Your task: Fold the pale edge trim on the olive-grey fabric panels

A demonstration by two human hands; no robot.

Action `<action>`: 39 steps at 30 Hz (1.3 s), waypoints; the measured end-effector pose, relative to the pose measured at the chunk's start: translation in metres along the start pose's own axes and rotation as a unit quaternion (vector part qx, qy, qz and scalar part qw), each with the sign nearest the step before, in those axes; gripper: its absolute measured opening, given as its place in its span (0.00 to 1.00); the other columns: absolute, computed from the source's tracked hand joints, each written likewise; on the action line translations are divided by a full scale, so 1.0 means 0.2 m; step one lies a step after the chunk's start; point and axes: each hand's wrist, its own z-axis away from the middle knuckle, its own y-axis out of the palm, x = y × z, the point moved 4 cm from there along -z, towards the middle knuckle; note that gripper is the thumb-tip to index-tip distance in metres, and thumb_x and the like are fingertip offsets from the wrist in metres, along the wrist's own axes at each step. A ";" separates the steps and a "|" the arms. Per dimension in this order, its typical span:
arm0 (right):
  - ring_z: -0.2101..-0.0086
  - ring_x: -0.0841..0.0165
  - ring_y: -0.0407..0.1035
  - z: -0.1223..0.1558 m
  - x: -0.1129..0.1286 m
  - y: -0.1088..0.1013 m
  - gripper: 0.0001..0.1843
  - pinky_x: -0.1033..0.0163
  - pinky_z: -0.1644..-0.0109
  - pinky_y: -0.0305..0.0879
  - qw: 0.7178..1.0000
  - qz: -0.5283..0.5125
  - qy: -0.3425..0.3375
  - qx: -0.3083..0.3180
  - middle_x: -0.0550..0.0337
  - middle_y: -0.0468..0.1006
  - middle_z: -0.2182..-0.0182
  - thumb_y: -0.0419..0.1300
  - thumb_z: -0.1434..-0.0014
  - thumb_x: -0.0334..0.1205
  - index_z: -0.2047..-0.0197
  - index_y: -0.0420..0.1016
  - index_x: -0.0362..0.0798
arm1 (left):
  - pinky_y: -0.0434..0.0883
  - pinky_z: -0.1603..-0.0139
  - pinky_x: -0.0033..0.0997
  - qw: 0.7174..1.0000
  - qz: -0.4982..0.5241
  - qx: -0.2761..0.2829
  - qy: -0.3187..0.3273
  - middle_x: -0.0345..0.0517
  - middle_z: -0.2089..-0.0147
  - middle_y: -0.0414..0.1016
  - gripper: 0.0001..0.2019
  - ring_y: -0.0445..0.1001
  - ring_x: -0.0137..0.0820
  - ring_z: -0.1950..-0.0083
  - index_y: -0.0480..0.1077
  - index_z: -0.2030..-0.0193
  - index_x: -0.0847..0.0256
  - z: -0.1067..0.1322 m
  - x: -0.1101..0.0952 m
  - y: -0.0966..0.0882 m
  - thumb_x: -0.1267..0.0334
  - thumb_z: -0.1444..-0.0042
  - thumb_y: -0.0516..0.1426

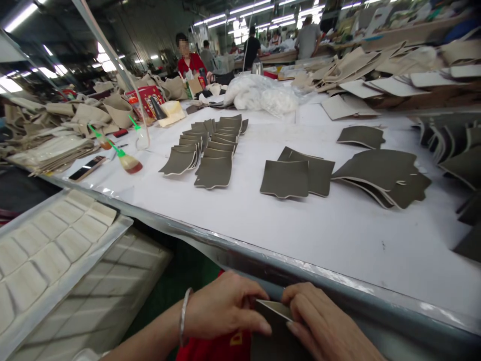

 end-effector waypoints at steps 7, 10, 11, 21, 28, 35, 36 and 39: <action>0.65 0.66 0.67 -0.04 -0.02 0.01 0.07 0.61 0.61 0.66 0.996 -0.044 0.069 0.028 0.63 0.72 0.64 0.48 0.33 0.32 0.62 0.62 0.53 | 0.57 0.70 0.23 0.999 0.024 -0.042 0.002 0.35 0.75 0.65 0.07 0.63 0.25 0.71 0.78 0.67 0.64 0.00 0.00 0.02 0.66 0.48 0.58; 0.67 0.67 0.67 -0.04 -0.03 0.01 0.09 0.62 0.63 0.65 0.994 -0.058 0.093 0.022 0.63 0.72 0.67 0.47 0.32 0.33 0.65 0.61 0.52 | 0.58 0.70 0.23 0.998 0.049 -0.047 -0.010 0.37 0.75 0.66 0.09 0.63 0.26 0.71 0.79 0.66 0.65 0.00 0.00 0.02 0.67 0.50 0.57; 0.67 0.67 0.67 -0.03 -0.03 0.01 0.10 0.62 0.63 0.65 0.993 -0.059 0.097 0.020 0.63 0.71 0.68 0.47 0.32 0.34 0.66 0.61 0.52 | 0.58 0.71 0.24 0.997 0.053 -0.046 -0.015 0.37 0.76 0.66 0.09 0.63 0.26 0.72 0.79 0.66 0.65 -0.01 0.01 0.03 0.68 0.51 0.57; 0.65 0.65 0.67 -0.05 0.00 -0.03 0.09 0.59 0.60 0.67 0.997 -0.022 0.069 0.004 0.61 0.73 0.67 0.50 0.34 0.32 0.67 0.62 0.52 | 0.61 0.63 0.22 0.997 -0.010 -0.073 0.034 0.38 0.68 0.77 0.07 0.72 0.27 0.63 0.80 0.65 0.59 -0.04 -0.05 0.08 0.70 0.46 0.59; 0.63 0.67 0.70 -0.04 0.01 -0.10 0.12 0.63 0.59 0.67 0.987 -0.089 0.132 0.026 0.63 0.76 0.63 0.59 0.44 0.26 0.58 0.68 0.51 | 0.60 0.64 0.24 0.993 -0.047 -0.087 0.061 0.38 0.70 0.74 0.06 0.70 0.26 0.65 0.78 0.68 0.59 -0.04 -0.09 0.09 0.70 0.43 0.59; 0.64 0.67 0.68 -0.02 0.00 -0.10 0.07 0.62 0.58 0.61 0.993 -0.044 0.068 0.084 0.62 0.77 0.66 0.57 0.35 0.30 0.64 0.73 0.48 | 0.59 0.65 0.24 0.990 -0.071 -0.088 0.082 0.39 0.71 0.72 0.07 0.69 0.26 0.66 0.77 0.68 0.60 -0.03 -0.06 0.10 0.68 0.41 0.58; 0.64 0.67 0.68 -0.01 -0.01 -0.10 0.08 0.62 0.58 0.60 0.993 -0.045 0.063 0.088 0.62 0.77 0.67 0.56 0.34 0.30 0.65 0.73 0.48 | 0.59 0.65 0.24 0.990 -0.080 -0.087 0.080 0.39 0.71 0.72 0.07 0.68 0.26 0.66 0.77 0.68 0.60 -0.02 -0.05 0.11 0.68 0.41 0.58; 0.65 0.67 0.68 0.03 -0.04 -0.13 0.10 0.60 0.57 0.58 0.991 -0.046 0.070 0.108 0.63 0.77 0.68 0.54 0.33 0.32 0.66 0.72 0.48 | 0.58 0.66 0.25 0.990 -0.083 -0.081 0.077 0.40 0.72 0.72 0.07 0.68 0.27 0.67 0.77 0.68 0.61 -0.01 -0.02 0.11 0.66 0.41 0.58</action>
